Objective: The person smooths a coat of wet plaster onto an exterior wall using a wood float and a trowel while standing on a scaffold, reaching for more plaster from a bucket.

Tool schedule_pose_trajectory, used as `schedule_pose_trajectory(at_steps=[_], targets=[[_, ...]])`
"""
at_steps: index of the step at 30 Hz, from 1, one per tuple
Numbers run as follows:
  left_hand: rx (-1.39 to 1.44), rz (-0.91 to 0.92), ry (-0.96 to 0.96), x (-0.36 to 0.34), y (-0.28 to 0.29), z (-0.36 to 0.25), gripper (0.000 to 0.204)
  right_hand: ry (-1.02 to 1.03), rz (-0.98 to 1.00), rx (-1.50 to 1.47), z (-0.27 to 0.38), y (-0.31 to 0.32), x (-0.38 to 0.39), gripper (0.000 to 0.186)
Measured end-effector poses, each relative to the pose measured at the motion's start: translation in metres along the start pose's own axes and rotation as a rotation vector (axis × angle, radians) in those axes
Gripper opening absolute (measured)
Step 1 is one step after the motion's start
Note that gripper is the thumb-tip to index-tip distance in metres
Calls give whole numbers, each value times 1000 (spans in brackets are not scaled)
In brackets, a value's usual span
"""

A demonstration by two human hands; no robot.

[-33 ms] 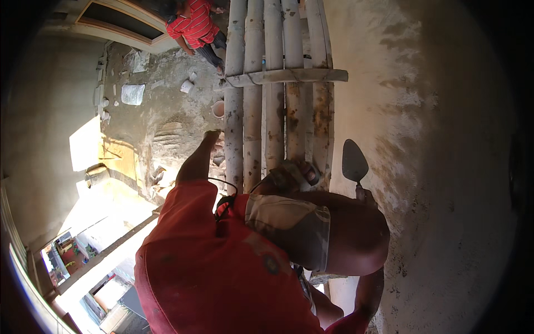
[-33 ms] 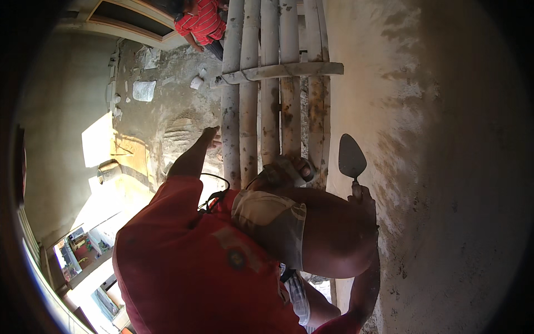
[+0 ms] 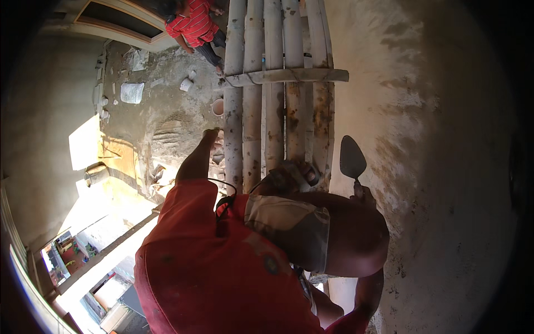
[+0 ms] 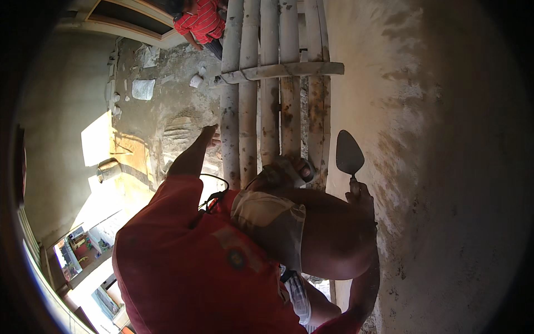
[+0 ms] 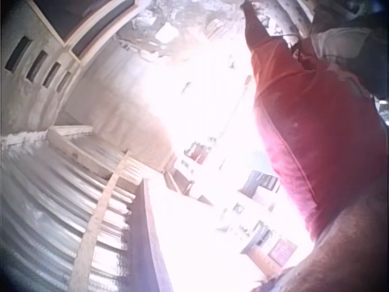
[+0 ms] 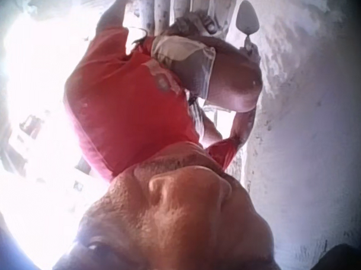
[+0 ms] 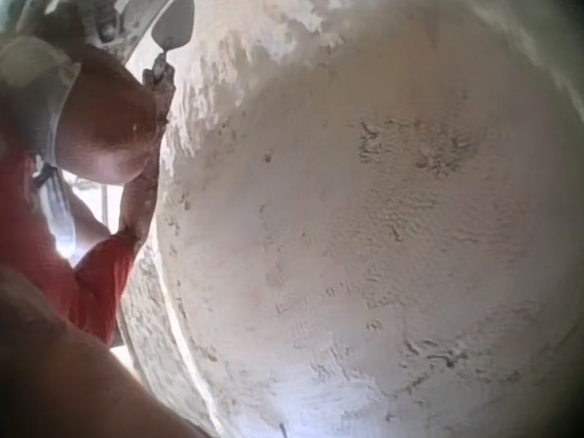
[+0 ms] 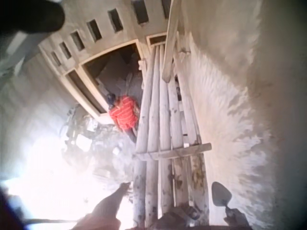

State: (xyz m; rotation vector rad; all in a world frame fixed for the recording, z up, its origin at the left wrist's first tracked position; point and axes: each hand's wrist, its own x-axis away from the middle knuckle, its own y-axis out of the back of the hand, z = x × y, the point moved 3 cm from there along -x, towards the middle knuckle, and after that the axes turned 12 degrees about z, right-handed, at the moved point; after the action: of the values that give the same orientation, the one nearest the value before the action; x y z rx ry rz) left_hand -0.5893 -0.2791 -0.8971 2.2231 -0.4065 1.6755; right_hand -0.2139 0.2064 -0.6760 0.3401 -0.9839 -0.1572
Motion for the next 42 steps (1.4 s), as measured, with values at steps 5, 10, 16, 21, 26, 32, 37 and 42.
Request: schedule_pose_trajectory(at_steps=[5,10,16,21,26,32,37,42], targets=[[301,81,-298,28,-59,-53,61,212,-55,-99,14,-16,-35,36],[110,-405,-379,1,-62,-37,65,172,-90,-228,32,-33,-37,36],[-243,-536,-451,57,-89,-57,71,106,-109,-597,34,-45,-44,34],[-299,-615,-364,82,-102,-62,72,147,-213,-325,68,-20,-29,34],[-297,-594,-359,99,-109,-75,72,383,-20,-107,103,8,-9,31],[-298,-608,-315,108,-112,-76,69,335,672,-864,77,-29,-32,30],[-317,-599,-341,85,-101,-69,66,60,740,-857,96,-80,-51,30],[-353,-619,-336,88,-105,-70,64,23,586,-765,105,-80,-59,32]])
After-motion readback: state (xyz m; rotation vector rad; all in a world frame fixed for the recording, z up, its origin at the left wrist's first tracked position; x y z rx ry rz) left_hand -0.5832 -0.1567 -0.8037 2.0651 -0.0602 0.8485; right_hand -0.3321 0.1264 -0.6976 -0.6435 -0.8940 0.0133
